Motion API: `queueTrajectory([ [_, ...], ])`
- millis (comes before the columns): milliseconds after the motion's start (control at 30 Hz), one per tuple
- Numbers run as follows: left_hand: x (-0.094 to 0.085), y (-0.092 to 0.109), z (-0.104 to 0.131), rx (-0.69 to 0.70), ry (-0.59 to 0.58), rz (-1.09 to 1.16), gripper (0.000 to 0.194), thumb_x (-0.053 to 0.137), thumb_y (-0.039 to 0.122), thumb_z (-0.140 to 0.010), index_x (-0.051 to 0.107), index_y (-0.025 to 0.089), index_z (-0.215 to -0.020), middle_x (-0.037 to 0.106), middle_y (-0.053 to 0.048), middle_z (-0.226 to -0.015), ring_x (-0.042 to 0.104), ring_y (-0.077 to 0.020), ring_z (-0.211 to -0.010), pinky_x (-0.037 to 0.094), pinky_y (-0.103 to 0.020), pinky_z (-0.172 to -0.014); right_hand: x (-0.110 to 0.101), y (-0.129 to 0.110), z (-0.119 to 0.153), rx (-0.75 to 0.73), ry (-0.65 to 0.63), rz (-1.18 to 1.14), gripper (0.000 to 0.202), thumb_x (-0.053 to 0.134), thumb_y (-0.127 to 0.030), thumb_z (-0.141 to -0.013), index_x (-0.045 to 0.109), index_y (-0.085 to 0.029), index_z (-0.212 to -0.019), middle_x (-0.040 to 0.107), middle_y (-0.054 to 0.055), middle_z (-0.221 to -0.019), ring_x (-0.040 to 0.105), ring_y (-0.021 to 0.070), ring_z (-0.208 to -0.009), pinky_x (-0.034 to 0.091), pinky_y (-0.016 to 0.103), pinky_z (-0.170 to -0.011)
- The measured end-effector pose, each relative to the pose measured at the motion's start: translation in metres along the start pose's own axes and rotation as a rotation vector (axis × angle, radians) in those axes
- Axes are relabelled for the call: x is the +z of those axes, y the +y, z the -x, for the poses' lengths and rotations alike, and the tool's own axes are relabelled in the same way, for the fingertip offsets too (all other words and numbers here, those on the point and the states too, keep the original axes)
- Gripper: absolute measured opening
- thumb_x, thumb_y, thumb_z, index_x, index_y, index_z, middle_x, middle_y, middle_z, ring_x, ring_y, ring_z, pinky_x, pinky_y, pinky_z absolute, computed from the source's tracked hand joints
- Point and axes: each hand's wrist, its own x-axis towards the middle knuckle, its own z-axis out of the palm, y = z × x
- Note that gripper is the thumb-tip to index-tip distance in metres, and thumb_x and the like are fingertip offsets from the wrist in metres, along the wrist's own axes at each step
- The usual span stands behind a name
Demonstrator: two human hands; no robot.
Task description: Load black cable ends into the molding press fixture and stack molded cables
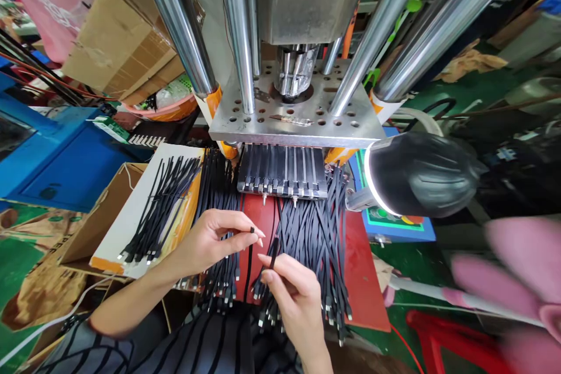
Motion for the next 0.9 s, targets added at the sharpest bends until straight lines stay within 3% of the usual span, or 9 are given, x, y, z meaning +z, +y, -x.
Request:
queueTrajectory([
  [100,0.0,-0.003,0.001,-0.052,-0.001,0.12,0.018,0.074,0.033,-0.092,0.083,0.018,-0.096,0.082,-0.008,-0.093,0.073,-0.0182,-0.083,0.057,-0.028,-0.078,0.005,-0.003,-0.008,0.018,0.052,-0.041,0.019,0.07,-0.037,-0.095,0.085,-0.025,-0.099,0.064,0.002,-0.07,0.057,0.0155,-0.059,0.045,0.026,-0.052],
  [233,-0.001,-0.008,-0.001,-0.118,0.005,0.266,0.028,0.078,0.041,-0.088,0.082,0.017,-0.102,0.08,-0.008,-0.088,0.066,-0.0124,-0.063,0.056,-0.024,-0.062,0.007,-0.01,-0.015,0.024,0.088,-0.024,0.022,0.065,-0.034,-0.099,0.084,-0.025,-0.106,0.063,0.001,-0.068,0.056,0.0143,-0.059,0.042,0.025,-0.052],
  [367,-0.003,-0.008,-0.009,-0.126,-0.03,0.381,0.028,0.085,0.042,-0.082,0.084,0.017,-0.092,0.072,-0.004,-0.079,0.061,-0.0081,-0.053,0.051,-0.02,-0.052,0.005,-0.011,-0.016,0.051,-0.02,-0.168,0.023,0.064,-0.034,-0.099,0.082,-0.025,-0.111,0.064,0.001,-0.074,0.054,0.0109,-0.05,0.043,0.024,-0.047],
  [467,-0.002,-0.008,-0.014,-0.091,-0.037,0.403,0.024,0.087,0.039,-0.081,0.083,0.016,-0.081,0.071,-0.004,-0.085,0.06,-0.0058,-0.053,0.049,-0.02,-0.052,0.009,-0.01,-0.017,0.043,0.043,-0.196,0.016,0.072,-0.032,-0.094,0.082,-0.025,-0.104,0.061,0.0,-0.075,0.053,0.0107,-0.051,0.043,0.025,-0.047],
  [567,0.0,-0.007,-0.016,-0.04,-0.024,0.367,0.021,0.085,0.037,-0.082,0.083,0.016,-0.08,0.068,-0.004,-0.085,0.06,-0.0068,-0.059,0.048,-0.02,-0.055,0.015,-0.014,-0.022,0.003,0.115,-0.086,0.011,0.072,-0.029,-0.094,0.081,-0.024,-0.093,0.059,0.0,-0.073,0.05,0.0123,-0.058,0.04,0.025,-0.051],
  [733,0.0,0.0,-0.019,0.085,-0.024,0.139,0.021,0.08,0.034,-0.088,0.079,0.015,-0.079,0.066,-0.004,-0.081,0.063,-0.0123,-0.073,0.048,-0.023,-0.065,0.02,-0.019,-0.031,-0.033,0.009,0.011,0.023,0.066,-0.03,-0.098,0.072,-0.02,-0.078,0.052,-0.001,-0.069,0.045,0.0124,-0.06,0.037,0.026,-0.055],
  [833,-0.003,0.003,-0.03,0.159,0.019,-0.003,0.022,0.076,0.031,-0.09,0.075,0.014,-0.076,0.065,-0.002,-0.078,0.058,-0.0107,-0.068,0.046,-0.023,-0.063,0.026,-0.008,-0.022,0.05,-0.034,0.023,0.032,0.065,-0.035,-0.098,0.059,-0.019,-0.071,0.048,-0.003,-0.068,0.044,0.012,-0.062,0.036,0.025,-0.056],
  [900,-0.007,-0.001,-0.048,0.199,0.091,-0.045,0.019,0.074,0.029,-0.091,0.073,0.014,-0.078,0.064,-0.001,-0.077,0.057,-0.0099,-0.065,0.045,-0.023,-0.061,0.029,0.002,-0.01,0.184,-0.153,-0.003,0.036,0.063,-0.041,-0.099,0.053,-0.02,-0.071,0.047,-0.003,-0.067,0.046,0.0118,-0.06,0.037,0.024,-0.055],
])
